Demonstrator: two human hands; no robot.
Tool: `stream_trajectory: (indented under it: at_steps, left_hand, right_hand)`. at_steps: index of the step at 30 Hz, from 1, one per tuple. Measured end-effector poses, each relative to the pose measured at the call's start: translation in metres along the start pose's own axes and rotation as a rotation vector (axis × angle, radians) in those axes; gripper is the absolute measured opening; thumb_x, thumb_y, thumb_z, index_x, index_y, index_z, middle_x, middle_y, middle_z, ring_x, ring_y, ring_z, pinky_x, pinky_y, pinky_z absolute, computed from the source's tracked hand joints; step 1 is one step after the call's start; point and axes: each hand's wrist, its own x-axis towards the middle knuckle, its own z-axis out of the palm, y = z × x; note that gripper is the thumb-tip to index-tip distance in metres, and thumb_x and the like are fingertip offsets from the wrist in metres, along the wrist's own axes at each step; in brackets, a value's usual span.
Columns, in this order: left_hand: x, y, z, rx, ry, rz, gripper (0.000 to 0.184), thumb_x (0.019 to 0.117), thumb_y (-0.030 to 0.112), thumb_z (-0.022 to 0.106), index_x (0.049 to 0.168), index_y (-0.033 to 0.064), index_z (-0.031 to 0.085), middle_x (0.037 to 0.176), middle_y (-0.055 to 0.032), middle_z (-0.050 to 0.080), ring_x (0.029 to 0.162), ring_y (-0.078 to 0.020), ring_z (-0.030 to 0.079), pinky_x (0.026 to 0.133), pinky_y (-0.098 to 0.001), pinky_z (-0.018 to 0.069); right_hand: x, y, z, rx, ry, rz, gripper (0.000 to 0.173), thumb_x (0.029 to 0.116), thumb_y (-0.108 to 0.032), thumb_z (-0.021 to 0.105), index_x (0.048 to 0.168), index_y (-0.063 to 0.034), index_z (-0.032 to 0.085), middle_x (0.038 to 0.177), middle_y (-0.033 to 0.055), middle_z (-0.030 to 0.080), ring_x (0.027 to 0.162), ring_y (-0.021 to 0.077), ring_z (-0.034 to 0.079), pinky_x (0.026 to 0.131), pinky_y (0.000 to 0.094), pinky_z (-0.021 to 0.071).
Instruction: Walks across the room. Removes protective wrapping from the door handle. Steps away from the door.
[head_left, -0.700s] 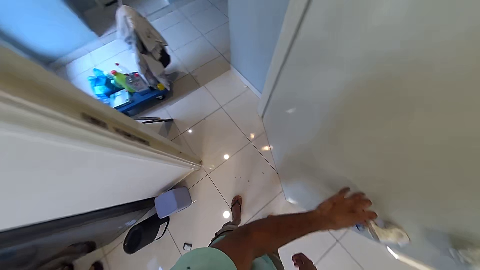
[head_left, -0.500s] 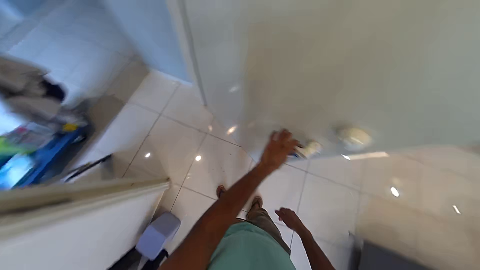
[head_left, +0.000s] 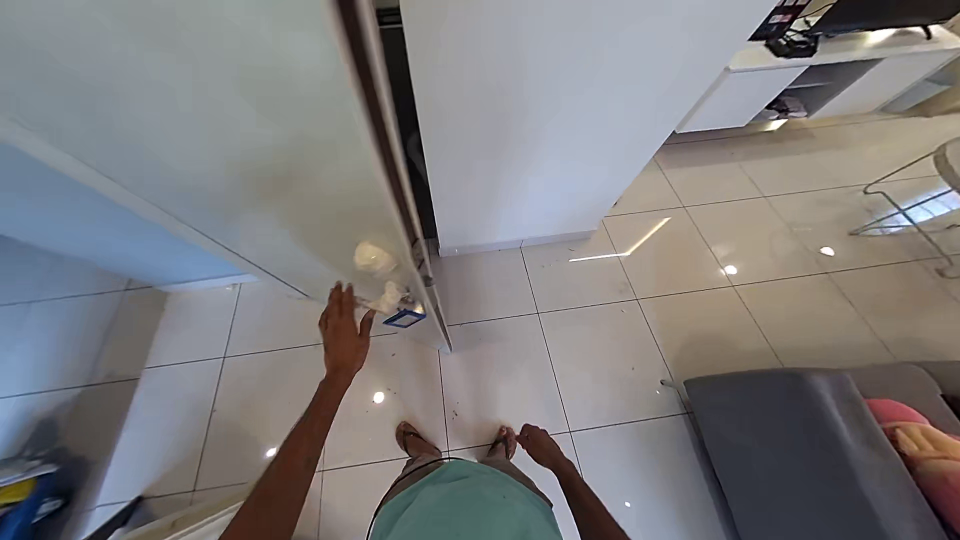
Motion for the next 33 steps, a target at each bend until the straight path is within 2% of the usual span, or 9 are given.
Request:
stream_trajectory:
  at_steps: [4, 7, 11, 14, 16, 19, 24, 29, 33]
  left_hand:
    - [-0.053, 0.020, 0.018, -0.199, 0.175, -0.281, 0.073, 0.1050, 0.043, 0.050, 0.160, -0.0001, 0.027, 0.164, -0.0231, 0.032, 0.150, -0.0377, 0.035, 0.121, -0.0554, 0.0327]
    - [-0.113, 0.035, 0.058, -0.221, 0.139, -0.530, 0.064, 0.1054, 0.037, 0.052, 0.152, -0.0050, 0.038, 0.153, -0.0290, 0.044, 0.140, -0.0414, 0.046, 0.116, -0.0557, 0.0388]
    - [-0.207, 0.035, 0.131, -0.281, -0.472, -0.754, 0.036, 0.1076, 0.025, 0.050, 0.125, -0.0029, 0.066, 0.119, -0.0236, 0.069, 0.114, -0.0379, 0.066, 0.103, -0.0585, 0.0505]
    - [-0.246, 0.047, 0.182, -0.092, -0.956, -0.702, 0.035, 0.1045, 0.032, 0.050, 0.119, 0.0073, 0.069, 0.116, -0.0175, 0.072, 0.111, -0.0369, 0.068, 0.092, -0.0639, 0.0539]
    - [-0.238, 0.078, 0.218, 0.035, -1.090, -0.665, 0.041, 0.1028, 0.042, 0.046, 0.117, 0.0123, 0.069, 0.119, -0.0170, 0.071, 0.113, -0.0383, 0.068, 0.086, -0.0656, 0.0553]
    - [-0.178, 0.131, 0.272, 0.046, -1.118, -0.630, 0.048, 0.1048, 0.048, 0.040, 0.122, 0.0134, 0.069, 0.124, -0.0177, 0.069, 0.116, -0.0394, 0.066, 0.088, -0.0670, 0.0542]
    - [0.016, 0.275, 0.345, -0.067, -1.109, -0.386, 0.054, 0.1068, 0.049, 0.039, 0.124, 0.0074, 0.069, 0.129, -0.0213, 0.066, 0.123, -0.0410, 0.062, 0.098, -0.0673, 0.0492]
    - [0.209, 0.453, 0.398, -0.024, -1.130, -0.044, 0.068, 0.1010, 0.067, 0.043, 0.114, 0.0065, 0.072, 0.123, -0.0214, 0.068, 0.121, -0.0396, 0.063, 0.098, -0.0665, 0.0487]
    - [0.298, 0.573, 0.468, -0.019, -1.162, 0.093, 0.059, 0.1043, 0.057, 0.047, 0.116, 0.0031, 0.069, 0.118, -0.0232, 0.068, 0.113, -0.0405, 0.065, 0.095, -0.0657, 0.0498]
  right_hand:
    - [-0.021, 0.089, -0.012, 0.010, 0.007, 0.149, 0.044, 0.1029, -0.043, 0.055, 0.116, -0.0046, 0.070, 0.109, 0.0196, 0.073, 0.105, 0.0375, 0.070, 0.092, 0.0623, 0.0532]
    - [-0.036, 0.157, -0.029, 0.053, 0.016, 0.234, 0.040, 0.1013, -0.043, 0.057, 0.110, -0.0058, 0.070, 0.099, 0.0168, 0.073, 0.094, 0.0339, 0.071, 0.085, 0.0589, 0.0555]
    - [-0.043, 0.220, -0.067, 0.095, 0.053, 0.296, 0.037, 0.1030, -0.040, 0.057, 0.111, -0.0060, 0.070, 0.099, 0.0156, 0.074, 0.092, 0.0326, 0.072, 0.084, 0.0575, 0.0564]
    - [-0.037, 0.238, -0.099, 0.159, 0.112, 0.319, 0.033, 0.1035, -0.037, 0.057, 0.109, -0.0067, 0.071, 0.097, 0.0141, 0.075, 0.089, 0.0310, 0.073, 0.083, 0.0567, 0.0573]
    - [-0.027, 0.242, -0.125, 0.226, 0.151, 0.314, 0.031, 0.1036, -0.034, 0.058, 0.108, -0.0068, 0.071, 0.095, 0.0121, 0.075, 0.088, 0.0283, 0.074, 0.083, 0.0544, 0.0584]
    - [-0.016, 0.244, -0.164, 0.319, 0.172, 0.300, 0.029, 0.1044, -0.032, 0.058, 0.109, -0.0053, 0.070, 0.095, 0.0115, 0.076, 0.087, 0.0255, 0.075, 0.082, 0.0507, 0.0597]
    - [-0.003, 0.271, -0.264, 0.384, 0.183, 0.328, 0.029, 0.1038, -0.030, 0.060, 0.113, -0.0037, 0.070, 0.098, 0.0139, 0.075, 0.088, 0.0277, 0.074, 0.083, 0.0515, 0.0590]
    - [-0.015, 0.284, -0.396, 0.514, 0.533, 0.268, 0.032, 0.1061, -0.030, 0.055, 0.117, -0.0032, 0.069, 0.102, 0.0143, 0.075, 0.092, 0.0280, 0.073, 0.086, 0.0532, 0.0599]
    - [-0.008, 0.307, -0.468, 0.655, 0.705, 0.365, 0.029, 0.1066, -0.029, 0.055, 0.117, -0.0048, 0.069, 0.103, 0.0124, 0.075, 0.094, 0.0256, 0.074, 0.088, 0.0504, 0.0601]
